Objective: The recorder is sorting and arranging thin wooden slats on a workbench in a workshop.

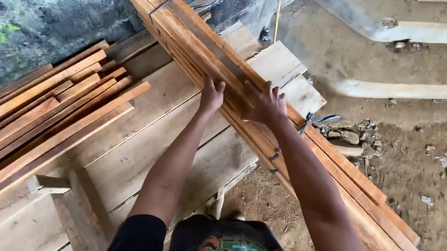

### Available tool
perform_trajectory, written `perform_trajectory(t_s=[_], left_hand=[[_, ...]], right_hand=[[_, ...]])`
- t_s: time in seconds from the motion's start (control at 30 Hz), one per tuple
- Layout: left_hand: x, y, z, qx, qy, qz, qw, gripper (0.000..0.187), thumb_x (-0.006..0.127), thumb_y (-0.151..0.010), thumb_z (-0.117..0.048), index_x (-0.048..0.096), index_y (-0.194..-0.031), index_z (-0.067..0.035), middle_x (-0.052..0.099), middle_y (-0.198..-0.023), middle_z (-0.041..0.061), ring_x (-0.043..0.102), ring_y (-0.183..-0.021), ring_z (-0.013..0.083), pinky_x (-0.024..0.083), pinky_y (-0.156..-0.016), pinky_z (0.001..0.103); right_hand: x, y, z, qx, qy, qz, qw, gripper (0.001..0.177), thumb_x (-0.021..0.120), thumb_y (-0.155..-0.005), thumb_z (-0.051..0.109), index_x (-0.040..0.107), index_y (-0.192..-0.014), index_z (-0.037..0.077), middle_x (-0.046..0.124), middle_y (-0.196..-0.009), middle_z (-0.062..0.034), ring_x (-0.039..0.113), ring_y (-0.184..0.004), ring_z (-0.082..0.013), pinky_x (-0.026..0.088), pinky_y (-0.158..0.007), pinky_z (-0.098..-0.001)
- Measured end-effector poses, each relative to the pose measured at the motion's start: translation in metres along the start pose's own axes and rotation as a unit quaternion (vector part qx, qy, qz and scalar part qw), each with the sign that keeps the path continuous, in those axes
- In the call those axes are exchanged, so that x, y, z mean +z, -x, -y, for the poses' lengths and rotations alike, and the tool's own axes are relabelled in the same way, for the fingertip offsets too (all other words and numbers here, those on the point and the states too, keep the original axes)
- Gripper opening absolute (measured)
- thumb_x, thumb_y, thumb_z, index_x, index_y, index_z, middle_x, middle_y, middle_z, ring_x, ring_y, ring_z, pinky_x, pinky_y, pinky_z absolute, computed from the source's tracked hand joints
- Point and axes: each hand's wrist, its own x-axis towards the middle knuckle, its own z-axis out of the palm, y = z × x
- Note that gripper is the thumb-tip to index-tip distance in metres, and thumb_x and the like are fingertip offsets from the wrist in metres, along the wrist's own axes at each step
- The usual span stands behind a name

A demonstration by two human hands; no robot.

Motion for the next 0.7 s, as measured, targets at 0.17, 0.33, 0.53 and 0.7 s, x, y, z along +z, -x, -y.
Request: perform_trajectory(t_s=[0.17,0.33,0.53,0.7], left_hand=[[0.003,-0.008,0.019,-0.008,-0.028,0.013,0.999,0.068,0.053,-0.104,-0.043,0.03,-0.158,-0.01,0.061,-0.141,0.028,0.06,-0.13,0.0428,0.052,-0.107,0.056],[0.001,-0.014,0.016,-0.024,-0.026,-0.013,0.999,0.067,0.055,-0.103,-0.041,0.029,-0.157,-0.01,0.064,-0.138,0.024,0.064,-0.127,0.0376,0.056,-0.102,0.053],[-0.004,0.016,0.0,-0.01,-0.005,-0.016,1.0,0.079,0.054,-0.103,-0.039,0.017,-0.163,-0.004,0.053,-0.148,0.031,0.055,-0.135,0.041,0.05,-0.112,0.054],[0.01,0.033,-0.004,0.128,0.006,-0.046,0.991,0.071,0.05,-0.11,-0.014,0.007,-0.157,0.017,0.019,-0.154,0.052,0.029,-0.145,0.0591,0.028,-0.123,0.065]], right_hand=[[-0.013,-0.004,0.007,0.024,0.007,0.037,0.999,0.129,0.078,-0.053,0.087,0.026,-0.163,0.044,0.037,-0.15,-0.0284,0.049,-0.132,-0.0553,0.045,-0.103,-0.067],[-0.024,-0.009,0.013,0.04,-0.032,0.053,0.997,0.13,0.078,-0.05,0.089,0.028,-0.162,0.046,0.039,-0.149,-0.0274,0.05,-0.13,-0.0514,0.046,-0.101,-0.064],[0.003,0.002,0.011,0.021,-0.038,0.012,0.999,0.128,0.078,-0.054,0.084,0.028,-0.163,0.041,0.037,-0.15,-0.0288,0.048,-0.13,-0.0526,0.045,-0.099,-0.0643],[0.019,0.024,0.009,0.007,-0.043,-0.024,0.999,0.119,0.073,-0.068,0.081,0.022,-0.167,0.038,0.029,-0.161,-0.0306,0.032,-0.146,-0.0525,0.035,-0.112,-0.066]])
